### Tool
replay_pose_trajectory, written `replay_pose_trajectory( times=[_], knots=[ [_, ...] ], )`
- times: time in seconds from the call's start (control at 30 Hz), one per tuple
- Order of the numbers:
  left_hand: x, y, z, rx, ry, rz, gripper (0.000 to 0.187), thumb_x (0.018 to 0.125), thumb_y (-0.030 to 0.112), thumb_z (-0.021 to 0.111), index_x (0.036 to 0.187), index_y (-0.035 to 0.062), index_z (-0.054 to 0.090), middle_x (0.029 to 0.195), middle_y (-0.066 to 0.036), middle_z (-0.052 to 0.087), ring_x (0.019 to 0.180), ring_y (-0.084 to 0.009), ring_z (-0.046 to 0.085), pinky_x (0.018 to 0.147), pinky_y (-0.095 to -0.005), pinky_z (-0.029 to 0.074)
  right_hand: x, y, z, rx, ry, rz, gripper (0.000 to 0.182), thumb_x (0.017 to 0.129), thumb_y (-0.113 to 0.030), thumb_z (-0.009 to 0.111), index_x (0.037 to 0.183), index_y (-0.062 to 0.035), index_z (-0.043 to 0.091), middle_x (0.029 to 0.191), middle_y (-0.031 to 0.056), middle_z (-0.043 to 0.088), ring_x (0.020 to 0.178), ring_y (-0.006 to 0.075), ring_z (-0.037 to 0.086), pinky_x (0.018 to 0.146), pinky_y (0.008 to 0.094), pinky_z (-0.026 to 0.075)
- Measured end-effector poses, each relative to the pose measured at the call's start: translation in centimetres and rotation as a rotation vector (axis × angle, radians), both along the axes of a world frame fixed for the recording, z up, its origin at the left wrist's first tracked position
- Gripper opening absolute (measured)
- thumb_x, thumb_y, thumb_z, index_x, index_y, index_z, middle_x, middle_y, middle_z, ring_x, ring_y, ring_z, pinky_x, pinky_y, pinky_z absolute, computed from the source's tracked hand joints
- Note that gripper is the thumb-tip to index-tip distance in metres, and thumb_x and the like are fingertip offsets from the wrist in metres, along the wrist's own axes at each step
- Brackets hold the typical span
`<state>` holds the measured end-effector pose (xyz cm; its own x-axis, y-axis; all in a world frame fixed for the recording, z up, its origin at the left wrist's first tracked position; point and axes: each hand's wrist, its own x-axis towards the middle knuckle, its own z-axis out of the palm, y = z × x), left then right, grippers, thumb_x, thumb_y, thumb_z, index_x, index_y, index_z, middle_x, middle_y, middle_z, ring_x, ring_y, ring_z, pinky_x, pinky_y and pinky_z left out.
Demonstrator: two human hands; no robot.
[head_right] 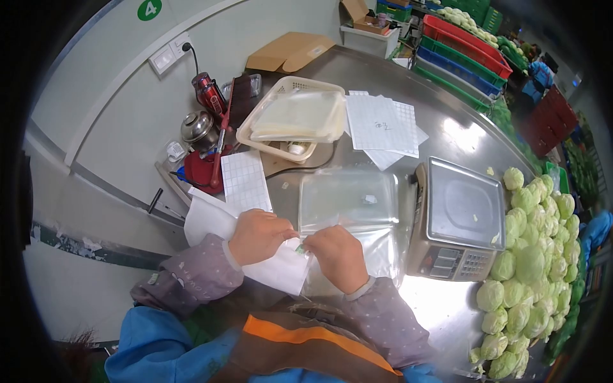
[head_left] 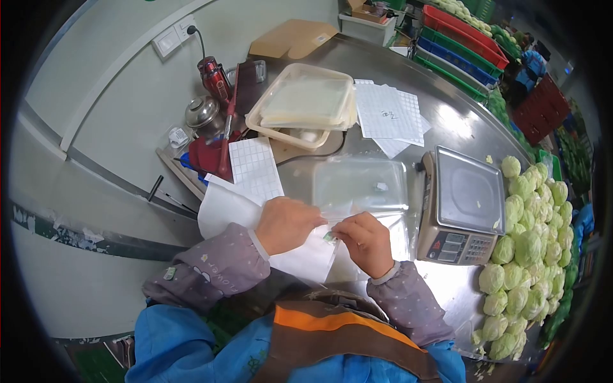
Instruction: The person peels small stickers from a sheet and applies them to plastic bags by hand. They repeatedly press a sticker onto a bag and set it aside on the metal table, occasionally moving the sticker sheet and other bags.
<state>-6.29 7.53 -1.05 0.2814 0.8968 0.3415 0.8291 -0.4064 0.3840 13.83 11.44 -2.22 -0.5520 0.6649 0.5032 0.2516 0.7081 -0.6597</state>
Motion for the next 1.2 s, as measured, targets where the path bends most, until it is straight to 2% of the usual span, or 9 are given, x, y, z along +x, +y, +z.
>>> replay_pose_trajectory(
  times=[0.17, 0.27, 0.4, 0.5, 0.6, 0.77, 0.97, 1.07, 1.2],
  knots=[
    [-3.8, 3.1, -2.0, 0.113, 0.319, 0.047, 0.006, 0.073, 0.017, 0.068, 0.073, 0.0120, 0.065, 0.064, -0.004, 0.058, 0.068, -0.0226, 0.059, 0.061, -0.0381, 0.041, 1.8, -0.6, -1.8, -0.126, 0.198, 0.041, 0.020, 0.069, 0.008, 0.067, 0.084, -0.0027, 0.061, 0.083, 0.0082, 0.058, 0.079, 0.0208, 0.058, 0.070, 0.0275, 0.046],
    [-6.5, 6.6, 0.6, 0.204, 0.280, 0.219, 0.025, 0.066, 0.019, 0.075, 0.087, 0.0100, 0.064, 0.088, -0.008, 0.059, 0.092, -0.0263, 0.056, 0.074, -0.0396, 0.042, 8.2, 2.0, -7.2, -0.637, 0.255, -0.533, 0.006, 0.080, -0.003, 0.063, 0.084, -0.0023, 0.059, 0.086, 0.0070, 0.057, 0.083, 0.0152, 0.057, 0.071, 0.0256, 0.045],
    [1.7, 4.1, -6.3, -0.305, -0.166, -0.194, 0.057, 0.052, 0.026, 0.084, 0.099, 0.0092, 0.057, 0.098, -0.009, 0.055, 0.101, -0.0313, 0.052, 0.087, -0.0408, 0.042, 12.2, 2.3, -14.2, -0.055, -0.319, -0.541, 0.014, 0.074, -0.009, 0.069, 0.085, -0.0036, 0.062, 0.085, 0.0112, 0.057, 0.071, 0.0252, 0.058, 0.066, 0.0333, 0.047],
    [5.8, 1.3, -15.8, -0.625, 0.326, -0.417, 0.037, 0.059, 0.022, 0.080, 0.087, 0.0085, 0.060, 0.096, -0.008, 0.058, 0.092, -0.0295, 0.058, 0.077, -0.0403, 0.046, 11.6, 1.7, -15.7, -0.234, -0.290, -0.658, 0.022, 0.070, -0.006, 0.071, 0.089, -0.0026, 0.062, 0.086, 0.0131, 0.057, 0.071, 0.0284, 0.057, 0.062, 0.0339, 0.047],
    [5.1, 2.1, -17.2, -0.655, 0.117, -0.400, 0.019, 0.067, 0.017, 0.070, 0.083, 0.0077, 0.067, 0.082, -0.012, 0.066, 0.078, -0.0324, 0.063, 0.069, -0.0431, 0.048, 11.2, 0.5, -12.3, -0.330, -0.106, -0.812, 0.022, 0.068, 0.000, 0.071, 0.087, -0.0016, 0.060, 0.082, 0.0128, 0.055, 0.069, 0.0261, 0.058, 0.061, 0.0333, 0.048],
    [3.2, 6.3, -17.5, -0.963, -0.192, -0.475, 0.015, 0.073, 0.014, 0.070, 0.085, 0.0050, 0.068, 0.075, -0.006, 0.067, 0.071, -0.0171, 0.063, 0.068, -0.0324, 0.049, 10.6, -3.9, -8.8, -0.261, -0.322, 0.128, 0.030, 0.078, -0.017, 0.067, 0.107, -0.0101, 0.060, 0.111, 0.0105, 0.058, 0.098, 0.0253, 0.058, 0.084, 0.0366, 0.047],
    [-0.3, 12.2, -12.4, -0.224, -0.454, 0.726, 0.012, 0.078, 0.007, 0.064, 0.089, 0.0022, 0.064, 0.084, -0.013, 0.065, 0.076, -0.0264, 0.062, 0.070, -0.0346, 0.048, 10.7, -4.8, -11.9, -0.107, -0.804, 0.247, 0.072, 0.081, -0.041, 0.064, 0.141, -0.0205, 0.031, 0.148, 0.0071, 0.027, 0.138, 0.0283, 0.020, 0.112, 0.0478, 0.018],
    [6.8, 7.7, -10.0, -0.004, -0.171, -0.191, 0.052, 0.082, 0.024, 0.064, 0.129, 0.0094, 0.048, 0.131, -0.014, 0.049, 0.117, -0.0285, 0.048, 0.098, -0.0410, 0.037, 10.7, -4.3, -12.3, -0.123, -0.847, 0.269, 0.077, 0.081, -0.044, 0.063, 0.145, -0.0222, 0.025, 0.152, 0.0059, 0.020, 0.140, 0.0286, 0.014, 0.113, 0.0489, 0.013],
    [8.1, 4.9, -16.8, -0.188, 0.215, -0.306, 0.067, 0.085, 0.038, 0.058, 0.141, 0.0109, 0.033, 0.146, -0.011, 0.031, 0.136, -0.0271, 0.026, 0.110, -0.0450, 0.022, 10.6, -4.9, -12.6, -0.108, -0.910, 0.265, 0.079, 0.079, -0.045, 0.064, 0.144, -0.0217, 0.026, 0.151, 0.0068, 0.022, 0.140, 0.0302, 0.017, 0.113, 0.0485, 0.014]
  ],
)
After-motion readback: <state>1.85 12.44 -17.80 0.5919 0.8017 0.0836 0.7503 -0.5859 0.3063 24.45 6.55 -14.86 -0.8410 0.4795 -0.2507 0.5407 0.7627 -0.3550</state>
